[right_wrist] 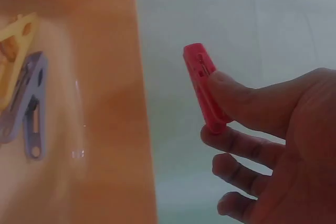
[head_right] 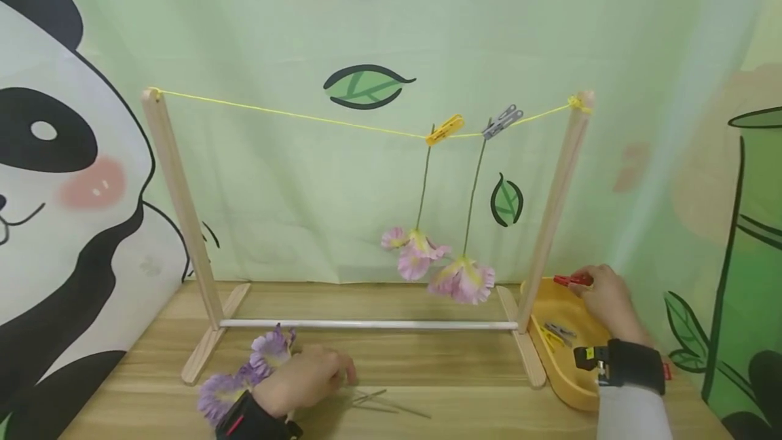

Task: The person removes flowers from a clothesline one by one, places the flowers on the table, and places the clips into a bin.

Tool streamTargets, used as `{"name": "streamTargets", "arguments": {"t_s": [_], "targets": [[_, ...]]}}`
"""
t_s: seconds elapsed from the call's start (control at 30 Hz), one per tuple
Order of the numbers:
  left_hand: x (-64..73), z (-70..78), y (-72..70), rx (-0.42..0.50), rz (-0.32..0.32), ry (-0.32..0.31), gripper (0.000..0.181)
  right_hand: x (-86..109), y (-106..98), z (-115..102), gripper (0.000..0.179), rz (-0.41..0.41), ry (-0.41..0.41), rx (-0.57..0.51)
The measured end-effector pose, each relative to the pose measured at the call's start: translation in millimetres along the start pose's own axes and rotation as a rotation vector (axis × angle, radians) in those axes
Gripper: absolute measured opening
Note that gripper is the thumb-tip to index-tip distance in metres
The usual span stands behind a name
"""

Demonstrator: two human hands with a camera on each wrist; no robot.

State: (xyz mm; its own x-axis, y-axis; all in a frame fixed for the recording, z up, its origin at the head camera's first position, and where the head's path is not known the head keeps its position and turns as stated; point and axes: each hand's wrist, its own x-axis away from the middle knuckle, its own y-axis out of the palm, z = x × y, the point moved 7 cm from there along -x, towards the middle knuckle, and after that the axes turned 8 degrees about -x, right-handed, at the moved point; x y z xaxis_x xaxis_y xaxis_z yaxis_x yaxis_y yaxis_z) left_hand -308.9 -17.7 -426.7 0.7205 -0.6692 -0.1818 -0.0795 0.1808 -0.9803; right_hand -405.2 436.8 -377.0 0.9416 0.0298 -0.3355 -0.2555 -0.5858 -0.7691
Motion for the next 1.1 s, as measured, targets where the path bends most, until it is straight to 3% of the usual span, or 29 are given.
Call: {"name": "streamTargets", "arguments": {"t_s": [0.17, 0.57, 0.9, 1.0, 1.1], "targets": [[-0.7, -0.7, -1.1, 0.006, -0.005, -0.008, 0.030, -1.0, 12.8, 8.1, 0.028, -0.129, 0.068, 0.000], [-2.1, -5.2, -1.4, 0.078, -0.054, -0.054, 0.026, 2.8, 37.1, 18.6, 0.021, -0.322, 0.074, 0.025], [1.3, -8.1, 2.1, 0.097, -0.055, -0.066, 0.025, 11.7, 58.4, 19.2, 0.022, -0.472, 0.110, -0.051], [0.8, -7.6, -0.8, 0.106, -0.041, -0.063, 0.024, 12.6, 54.7, 11.5, 0.025, -0.488, 0.106, -0.039], [-0.4, -7.7, -2.7, 0.120, -0.041, -0.063, 0.024, 7.6, 40.2, -1.3, 0.031, -0.446, 0.066, 0.027]]}}
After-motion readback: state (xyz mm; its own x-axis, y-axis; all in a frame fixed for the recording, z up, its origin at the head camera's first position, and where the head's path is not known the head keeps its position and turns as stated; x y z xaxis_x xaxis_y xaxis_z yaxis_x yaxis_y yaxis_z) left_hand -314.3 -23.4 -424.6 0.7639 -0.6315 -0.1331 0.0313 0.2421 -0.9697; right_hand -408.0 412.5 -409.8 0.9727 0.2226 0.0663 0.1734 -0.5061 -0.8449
